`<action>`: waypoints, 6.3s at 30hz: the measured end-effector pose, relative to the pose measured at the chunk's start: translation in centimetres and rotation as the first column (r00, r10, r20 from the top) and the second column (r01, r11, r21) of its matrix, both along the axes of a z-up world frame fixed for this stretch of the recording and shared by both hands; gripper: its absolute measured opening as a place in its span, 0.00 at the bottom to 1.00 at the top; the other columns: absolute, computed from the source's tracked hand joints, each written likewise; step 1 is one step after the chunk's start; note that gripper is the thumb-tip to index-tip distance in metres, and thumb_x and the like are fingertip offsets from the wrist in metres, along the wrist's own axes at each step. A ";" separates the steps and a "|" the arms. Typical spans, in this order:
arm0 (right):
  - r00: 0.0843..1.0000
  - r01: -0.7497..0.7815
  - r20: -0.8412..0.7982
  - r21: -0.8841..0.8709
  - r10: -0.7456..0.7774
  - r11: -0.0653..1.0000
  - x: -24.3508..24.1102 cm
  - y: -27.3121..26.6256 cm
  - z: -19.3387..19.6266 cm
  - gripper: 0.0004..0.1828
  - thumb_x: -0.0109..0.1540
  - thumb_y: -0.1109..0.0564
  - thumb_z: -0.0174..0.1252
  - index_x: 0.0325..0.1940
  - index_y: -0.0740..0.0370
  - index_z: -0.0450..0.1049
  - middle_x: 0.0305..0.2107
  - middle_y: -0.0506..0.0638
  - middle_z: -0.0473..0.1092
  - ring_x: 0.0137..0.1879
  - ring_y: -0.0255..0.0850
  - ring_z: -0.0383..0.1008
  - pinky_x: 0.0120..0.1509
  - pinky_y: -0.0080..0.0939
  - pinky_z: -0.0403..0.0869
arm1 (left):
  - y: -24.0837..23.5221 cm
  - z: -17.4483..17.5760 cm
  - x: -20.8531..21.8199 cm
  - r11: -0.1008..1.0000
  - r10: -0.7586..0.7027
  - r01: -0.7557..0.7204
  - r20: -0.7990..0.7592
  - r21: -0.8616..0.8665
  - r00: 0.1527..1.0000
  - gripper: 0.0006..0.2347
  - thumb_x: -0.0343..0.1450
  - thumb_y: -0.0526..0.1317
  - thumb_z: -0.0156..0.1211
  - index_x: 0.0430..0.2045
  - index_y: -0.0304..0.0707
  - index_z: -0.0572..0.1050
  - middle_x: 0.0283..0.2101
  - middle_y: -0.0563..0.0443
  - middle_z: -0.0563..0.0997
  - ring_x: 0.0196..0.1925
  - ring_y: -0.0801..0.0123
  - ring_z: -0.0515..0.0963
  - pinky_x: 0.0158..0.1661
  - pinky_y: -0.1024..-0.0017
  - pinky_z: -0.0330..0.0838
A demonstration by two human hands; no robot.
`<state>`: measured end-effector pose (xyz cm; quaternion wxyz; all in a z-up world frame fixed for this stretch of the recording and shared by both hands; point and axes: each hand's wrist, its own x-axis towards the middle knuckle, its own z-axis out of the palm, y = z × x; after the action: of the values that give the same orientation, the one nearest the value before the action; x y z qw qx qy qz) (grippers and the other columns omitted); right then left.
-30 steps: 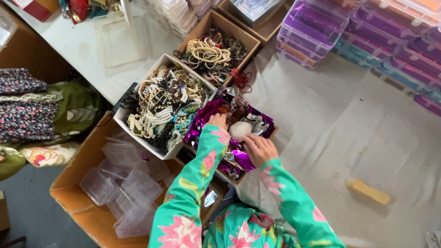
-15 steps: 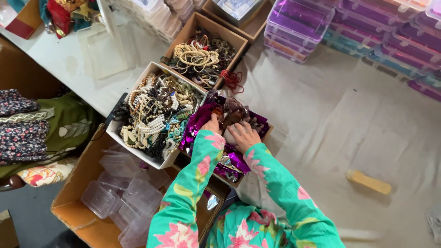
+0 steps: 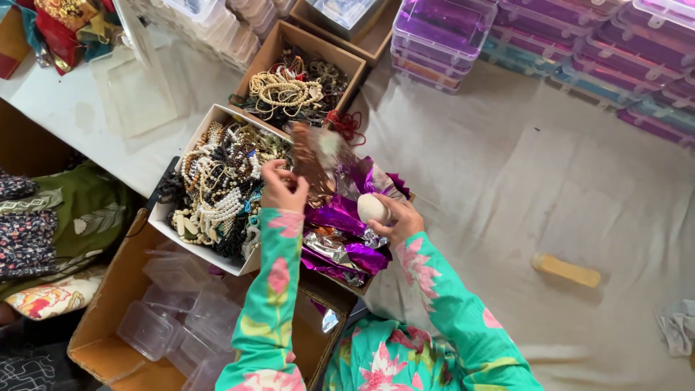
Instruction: The person wipes small wooden pieces with a white cloth on a table covered with a white sheet. They then wrap the cleaned wooden pieces in a piece of shiny foil and place the wrapped bundle on the table. The person repeats the process by picking up more wooden pieces from a cardboard box and wiping them with the cloth.
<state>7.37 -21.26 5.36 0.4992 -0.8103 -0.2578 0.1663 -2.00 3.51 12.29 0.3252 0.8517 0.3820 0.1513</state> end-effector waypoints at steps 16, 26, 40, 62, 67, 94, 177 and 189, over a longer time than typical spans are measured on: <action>0.855 -0.227 0.443 -0.149 0.270 0.962 -2.1 0.7 -1.6 0.30 0.54 0.55 0.69 0.61 0.44 0.74 0.60 0.47 0.70 0.62 0.52 0.69 0.62 0.48 0.75 | 0.2 -3.0 -4.3 0.902 0.220 0.017 0.492 -0.432 0.842 0.18 0.69 0.38 0.68 0.53 0.32 0.77 0.43 0.51 0.84 0.41 0.75 0.82 0.42 0.78 0.77; 0.655 0.325 -0.742 0.448 0.144 0.833 0.4 -13.3 -10.2 0.48 0.63 0.22 0.37 0.73 0.57 0.62 0.57 0.53 0.73 0.58 0.50 0.77 0.63 0.52 0.76 | -10.9 -10.6 -1.0 0.423 0.094 0.377 0.454 -0.824 0.886 0.12 0.71 0.32 0.62 0.49 0.33 0.78 0.44 0.54 0.83 0.37 0.78 0.76 0.27 0.81 0.64; 0.717 0.611 -0.632 0.366 -0.295 0.701 -3.6 -40.6 -11.1 0.17 0.65 0.68 0.61 0.59 0.70 0.79 0.50 0.50 0.77 0.50 0.36 0.77 0.53 0.38 0.79 | -38.1 -12.9 4.4 0.302 -0.280 0.340 0.258 -0.891 0.925 0.22 0.69 0.37 0.66 0.58 0.44 0.70 0.49 0.50 0.74 0.46 0.68 0.80 0.41 0.64 0.83; 0.800 0.572 -0.494 0.453 -0.341 0.684 -0.2 -47.7 -5.3 0.32 0.57 0.68 0.67 0.66 0.64 0.72 0.62 0.48 0.69 0.57 0.32 0.73 0.62 0.33 0.74 | -50.9 -5.9 6.8 0.703 -0.681 0.707 0.357 0.076 0.639 0.25 0.68 0.45 0.69 0.60 0.38 0.72 0.62 0.47 0.75 0.60 0.52 0.75 0.59 0.58 0.69; 0.657 0.693 -0.709 0.436 -0.255 0.575 0.8 -46.7 -5.4 0.27 0.65 0.54 0.61 0.66 0.66 0.72 0.60 0.52 0.71 0.56 0.38 0.75 0.55 0.44 0.79 | -47.6 -8.0 7.0 0.658 -0.752 0.753 -0.040 0.002 0.657 0.22 0.62 0.50 0.75 0.50 0.57 0.79 0.42 0.61 0.85 0.49 0.63 0.82 0.53 0.58 0.70; 0.606 0.793 -0.234 0.258 -0.760 0.552 2.0 -44.7 -7.4 0.27 0.70 0.44 0.53 0.73 0.49 0.68 0.65 0.46 0.67 0.48 0.35 0.77 0.51 0.37 0.78 | -40.0 -10.6 2.5 0.566 -0.815 0.739 0.115 0.366 0.567 0.06 0.65 0.35 0.69 0.31 0.51 0.82 0.35 0.65 0.81 0.40 0.76 0.81 0.60 0.53 0.63; 0.892 0.286 0.440 -0.377 -0.102 0.881 8.0 -38.1 -9.8 0.30 0.47 0.49 0.75 0.54 0.47 0.78 0.50 0.43 0.73 0.60 0.46 0.72 0.61 0.53 0.70 | -41.4 -22.9 7.7 0.674 -0.718 0.700 -0.013 0.237 0.696 0.31 0.63 0.54 0.71 0.62 0.56 0.71 0.67 0.64 0.72 0.68 0.77 0.69 0.70 0.39 0.39; 0.962 0.187 0.260 -0.426 -0.078 0.885 6.3 -40.7 -10.0 0.36 0.52 0.48 0.72 0.64 0.42 0.72 0.56 0.45 0.68 0.64 0.51 0.66 0.67 0.56 0.68 | -44.0 -20.7 10.7 0.706 -0.694 0.664 0.049 0.246 0.719 0.24 0.68 0.56 0.68 0.59 0.58 0.73 0.64 0.65 0.74 0.63 0.71 0.74 0.65 0.53 0.58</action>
<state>13.63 -61.93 -4.67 0.2759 -0.9328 -0.2139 0.0890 8.65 -40.46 -8.39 0.2914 0.9492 -0.0005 0.1184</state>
